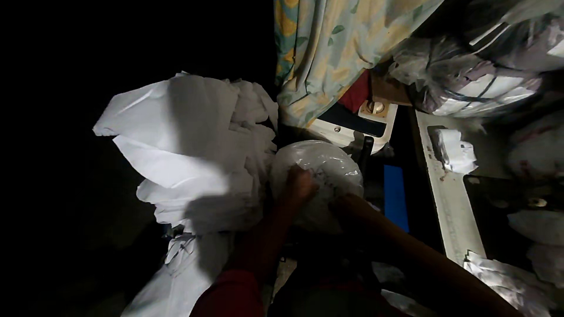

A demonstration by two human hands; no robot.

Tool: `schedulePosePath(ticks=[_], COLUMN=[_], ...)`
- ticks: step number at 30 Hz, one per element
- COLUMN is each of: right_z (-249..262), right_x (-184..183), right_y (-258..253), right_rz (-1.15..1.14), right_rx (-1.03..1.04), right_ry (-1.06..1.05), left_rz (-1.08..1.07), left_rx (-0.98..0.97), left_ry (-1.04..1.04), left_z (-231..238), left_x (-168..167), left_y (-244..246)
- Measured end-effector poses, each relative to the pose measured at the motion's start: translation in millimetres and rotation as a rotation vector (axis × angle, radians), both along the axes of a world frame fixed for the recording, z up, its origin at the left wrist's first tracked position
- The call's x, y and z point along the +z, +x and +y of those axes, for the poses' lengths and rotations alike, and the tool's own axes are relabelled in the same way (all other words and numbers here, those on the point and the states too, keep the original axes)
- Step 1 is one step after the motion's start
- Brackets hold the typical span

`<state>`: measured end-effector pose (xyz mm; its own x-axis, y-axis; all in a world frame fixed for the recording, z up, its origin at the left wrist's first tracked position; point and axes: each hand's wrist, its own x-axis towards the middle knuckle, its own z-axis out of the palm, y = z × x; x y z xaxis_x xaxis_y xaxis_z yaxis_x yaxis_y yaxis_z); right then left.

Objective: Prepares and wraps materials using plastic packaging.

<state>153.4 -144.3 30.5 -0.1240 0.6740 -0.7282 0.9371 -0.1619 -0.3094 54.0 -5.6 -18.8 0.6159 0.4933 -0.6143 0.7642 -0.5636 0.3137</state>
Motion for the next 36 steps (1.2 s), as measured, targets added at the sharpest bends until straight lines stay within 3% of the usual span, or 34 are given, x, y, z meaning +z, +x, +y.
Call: schedulePosePath(ticks=[4,11,15,19,25,28,30,34,36], right_z=[-6,-14,-19,-23,-31,-29,-28,-29,-31], right_x=[-9,-7,-12,-15,-17,-21,-24,-37,-40], right_y=[-11,-4,2,8,15,17,17,18,16], right_rz=[0.015,-0.049,-0.041,-0.019,0.021,0.046,0.066,0.075,0.063], right_rx=[-0.032,-0.145,-0.196,-0.227,-0.269,-0.291,-0.283,-0.241,-0.231], right_ry=[0.141,0.113,0.154,0.131,0.177,0.173,0.184,0.266,0.303], left_rz=[-0.016,0.007,-0.065,-0.103,-0.177,-0.159,-0.04,0.107,0.141], left_rx=[-0.084,-0.035,-0.002,0.144,0.127,0.051,-0.012,-0.142,-0.11], left_ry=[-0.038,0.018,-0.007,0.018,0.083,0.14,0.174,0.111,0.106], left_z=[-17,-20,-3,2,7,3,-4,-21,-32], left_x=[-25,-63,-50,-12,32,28,26,25,17], left_y=[30,49,32,13,-2,-1,4,28,42])
